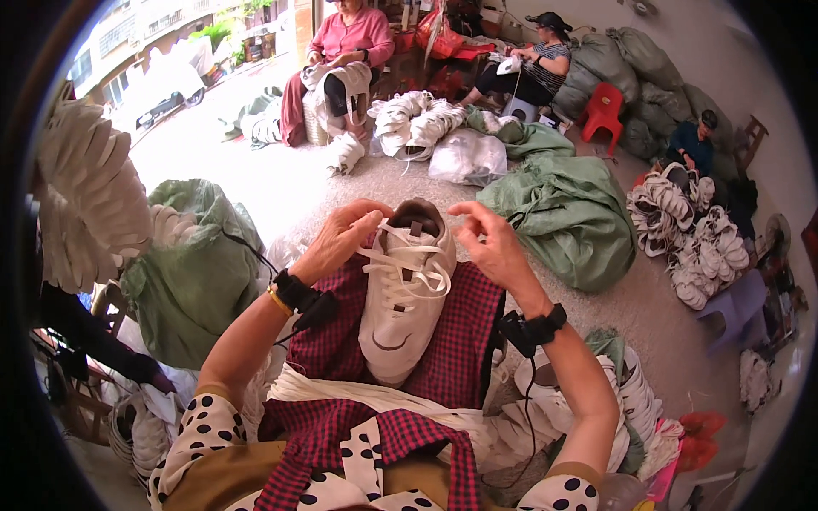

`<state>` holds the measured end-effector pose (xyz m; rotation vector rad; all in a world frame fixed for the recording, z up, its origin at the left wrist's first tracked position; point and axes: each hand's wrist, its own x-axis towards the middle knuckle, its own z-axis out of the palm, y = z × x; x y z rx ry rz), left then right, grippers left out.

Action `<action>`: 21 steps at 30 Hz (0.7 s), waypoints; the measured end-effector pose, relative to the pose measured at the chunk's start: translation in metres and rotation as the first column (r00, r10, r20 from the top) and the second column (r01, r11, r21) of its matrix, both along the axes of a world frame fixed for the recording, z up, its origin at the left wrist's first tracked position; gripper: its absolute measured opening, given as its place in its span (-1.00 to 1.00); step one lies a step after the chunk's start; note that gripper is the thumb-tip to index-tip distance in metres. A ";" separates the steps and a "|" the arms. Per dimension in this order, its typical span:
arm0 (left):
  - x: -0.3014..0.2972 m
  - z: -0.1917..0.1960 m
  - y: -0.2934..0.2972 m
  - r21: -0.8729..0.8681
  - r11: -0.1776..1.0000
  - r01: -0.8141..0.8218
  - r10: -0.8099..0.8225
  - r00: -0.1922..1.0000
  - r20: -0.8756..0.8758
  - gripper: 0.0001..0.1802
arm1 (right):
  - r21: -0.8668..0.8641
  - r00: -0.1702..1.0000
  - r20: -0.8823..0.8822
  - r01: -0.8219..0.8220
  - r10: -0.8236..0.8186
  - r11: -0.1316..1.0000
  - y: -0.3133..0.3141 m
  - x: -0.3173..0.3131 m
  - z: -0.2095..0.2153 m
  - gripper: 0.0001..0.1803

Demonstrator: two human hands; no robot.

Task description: The recorder is lacing white sneakers in a shoe manufacturing workshop.

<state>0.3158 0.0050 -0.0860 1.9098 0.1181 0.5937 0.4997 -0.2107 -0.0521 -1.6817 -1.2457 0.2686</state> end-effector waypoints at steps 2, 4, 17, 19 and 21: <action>0.012 -0.005 0.006 0.204 0.978 -0.048 0.040 0.998 0.046 -0.52 | -0.005 0.971 0.237 -0.033 0.033 0.999 0.009 -0.006 0.003 -0.73; 0.016 -0.006 0.006 0.196 0.978 -0.064 0.059 0.998 0.034 -0.50 | -0.019 0.964 0.261 -0.054 0.057 0.998 0.014 -0.014 0.007 -0.73; -0.006 -0.011 0.001 -0.040 0.992 -0.123 0.125 0.991 0.048 -0.46 | -0.024 0.869 0.494 -0.029 0.037 0.999 0.028 -0.021 -0.013 -0.52; -0.010 -0.012 0.004 -0.040 0.990 -0.135 0.136 0.990 0.040 -0.46 | -0.013 0.887 0.462 0.018 -0.009 1.000 0.038 -0.021 -0.010 -0.44; -0.013 -0.010 0.003 -0.044 0.983 -0.179 0.183 0.979 0.092 -0.45 | -0.009 0.996 0.071 -0.048 0.049 0.999 0.046 -0.001 -0.019 -0.45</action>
